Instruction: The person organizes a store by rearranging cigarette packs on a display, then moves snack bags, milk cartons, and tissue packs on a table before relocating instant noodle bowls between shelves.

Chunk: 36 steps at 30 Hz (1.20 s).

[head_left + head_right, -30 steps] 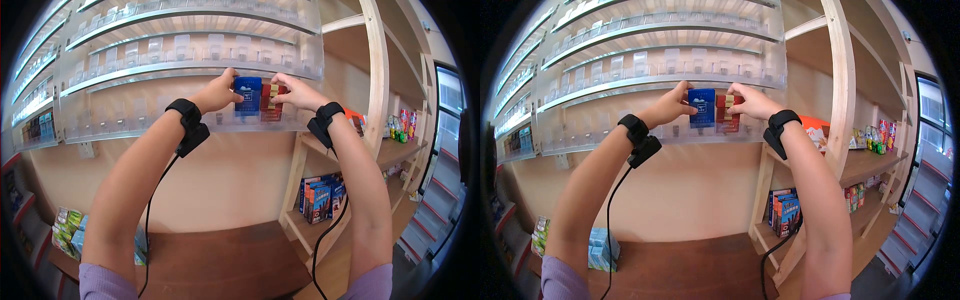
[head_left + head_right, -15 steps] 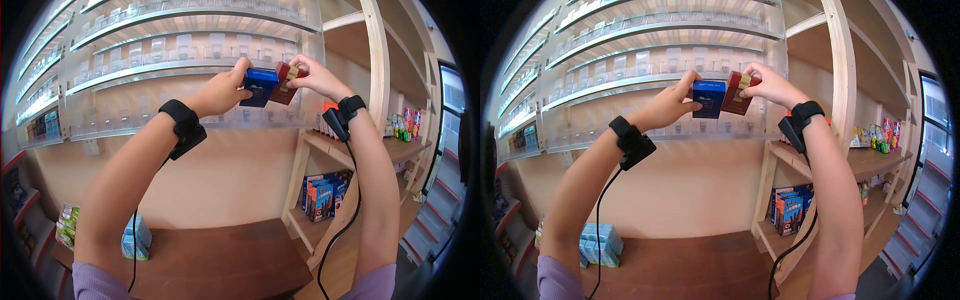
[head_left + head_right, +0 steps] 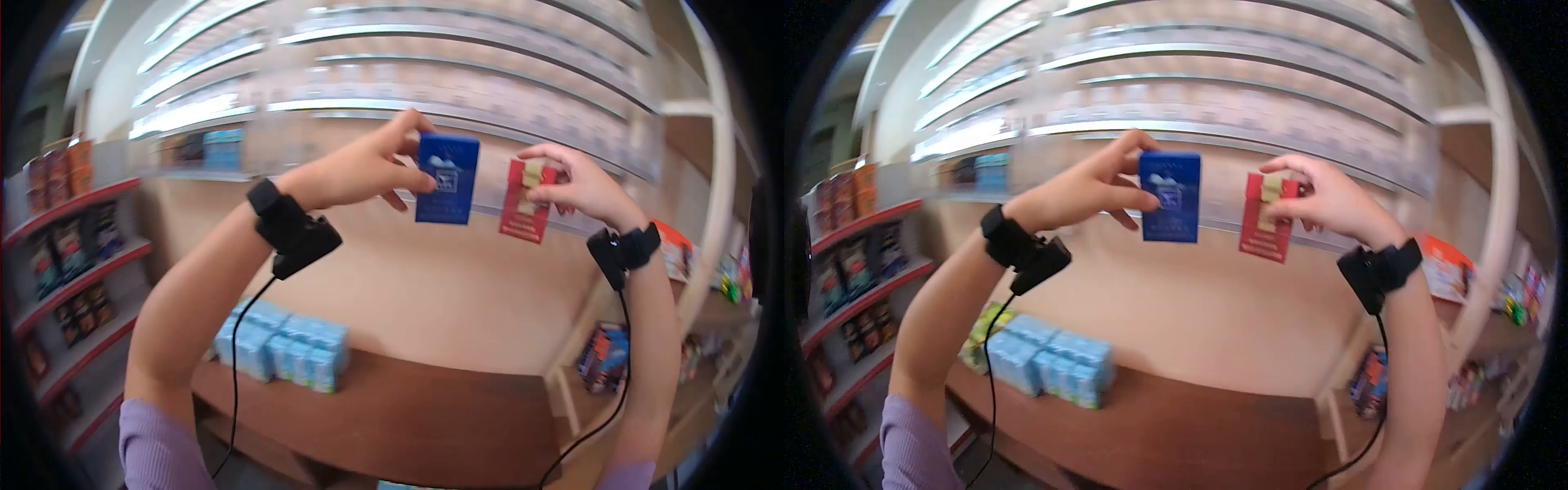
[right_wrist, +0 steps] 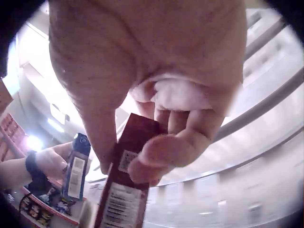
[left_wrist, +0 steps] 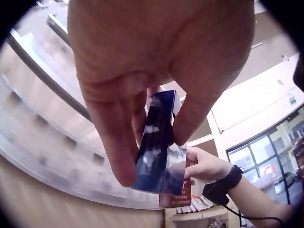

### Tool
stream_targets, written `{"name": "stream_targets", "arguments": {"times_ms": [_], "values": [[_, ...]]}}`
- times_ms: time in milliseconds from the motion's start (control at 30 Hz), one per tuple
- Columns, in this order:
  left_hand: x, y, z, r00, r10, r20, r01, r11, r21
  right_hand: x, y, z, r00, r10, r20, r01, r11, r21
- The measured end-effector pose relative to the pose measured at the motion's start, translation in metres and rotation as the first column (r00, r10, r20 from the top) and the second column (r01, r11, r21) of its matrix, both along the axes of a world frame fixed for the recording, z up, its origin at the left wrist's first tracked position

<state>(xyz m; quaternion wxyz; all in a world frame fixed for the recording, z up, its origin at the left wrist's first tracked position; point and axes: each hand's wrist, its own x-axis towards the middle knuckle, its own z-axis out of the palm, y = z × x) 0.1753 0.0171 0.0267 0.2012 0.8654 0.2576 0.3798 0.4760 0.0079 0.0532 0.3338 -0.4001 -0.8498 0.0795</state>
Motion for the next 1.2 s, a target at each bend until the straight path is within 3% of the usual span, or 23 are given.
{"name": "stream_targets", "arguments": {"times_ms": [167,233,267,300,467,500,567,633,667,733,767,833,967,1100,1133,1200], "values": [[-0.147,-0.052,-0.039,0.982,0.184,-0.051,-0.191,0.951,-0.242,-0.152,0.016,-0.024,0.954,0.26,0.148,-0.249,0.964,-0.091],[-0.217,-0.078,-0.058,0.945,0.305,-0.114,-0.325,0.907,-0.266,-0.229,0.022,-0.038,0.877,0.37,0.307,-0.366,0.928,-0.073],[-0.253,-0.092,-0.068,0.925,0.364,-0.11,-0.381,0.877,-0.292,-0.268,0.018,-0.044,0.849,0.358,0.388,-0.379,0.925,-0.023],[-0.29,-0.108,-0.078,0.901,0.421,-0.108,-0.432,0.844,-0.319,-0.307,0.01,-0.047,0.84,0.362,0.404,-0.364,0.928,-0.076],[-0.449,-0.194,-0.117,0.714,0.686,-0.142,-0.684,0.64,-0.348,-0.48,0.01,-0.071,0.684,0.418,0.598,-0.594,0.795,0.123],[-0.473,-0.208,-0.122,0.675,0.725,-0.135,-0.718,0.605,-0.343,-0.506,0.006,-0.071,0.674,0.439,0.595,-0.615,0.779,0.121],[-0.499,-0.237,-0.12,0.553,0.815,-0.174,-0.807,0.473,-0.354,-0.553,-0.008,-0.066,0.695,0.537,0.478,-0.594,0.804,-0.04],[-0.536,-0.248,-0.126,0.495,0.854,-0.161,-0.836,0.417,-0.358,-0.597,-0.007,-0.061,0.71,0.589,0.387,-0.61,0.788,-0.08],[-0.55,-0.252,-0.13,0.485,0.86,-0.159,-0.84,0.407,-0.359,-0.617,-0.008,-0.058,0.718,0.586,0.375,-0.602,0.794,-0.089],[-0.574,-0.256,-0.139,0.469,0.882,0.05,-0.746,0.426,-0.511,-0.654,-0.004,-0.055,0.718,0.588,0.372,-0.599,0.795,-0.099],[-0.584,-0.256,-0.143,0.459,0.887,0.054,-0.747,0.419,-0.516,-0.671,0.002,-0.056,0.697,0.62,0.361,-0.643,0.763,-0.069],[-0.602,-0.249,-0.149,0.517,0.831,0.205,-0.652,0.537,-0.535,-0.703,0.017,-0.059,0.668,0.656,0.353,-0.688,0.724,-0.044],[-0.654,-0.217,-0.157,0.523,0.815,0.25,-0.636,0.568,-0.522,-0.754,0.051,-0.057,0.652,0.634,0.417,-0.718,0.693,0.068],[-0.706,-0.173,-0.146,0.54,0.791,0.287,-0.644,0.608,-0.464,-0.788,0.079,-0.038,0.765,0.583,0.275,-0.605,0.796,-0.005],[-0.718,-0.16,-0.136,0.522,0.81,0.269,-0.649,0.581,-0.49,-0.799,0.097,-0.031,0.769,0.567,0.296,-0.613,0.785,0.091],[-0.748,-0.131,-0.119,0.55,0.815,0.181,-0.747,0.577,-0.33,-0.82,0.122,-0.017,0.794,0.515,0.322,-0.6,0.749,0.28]]}}
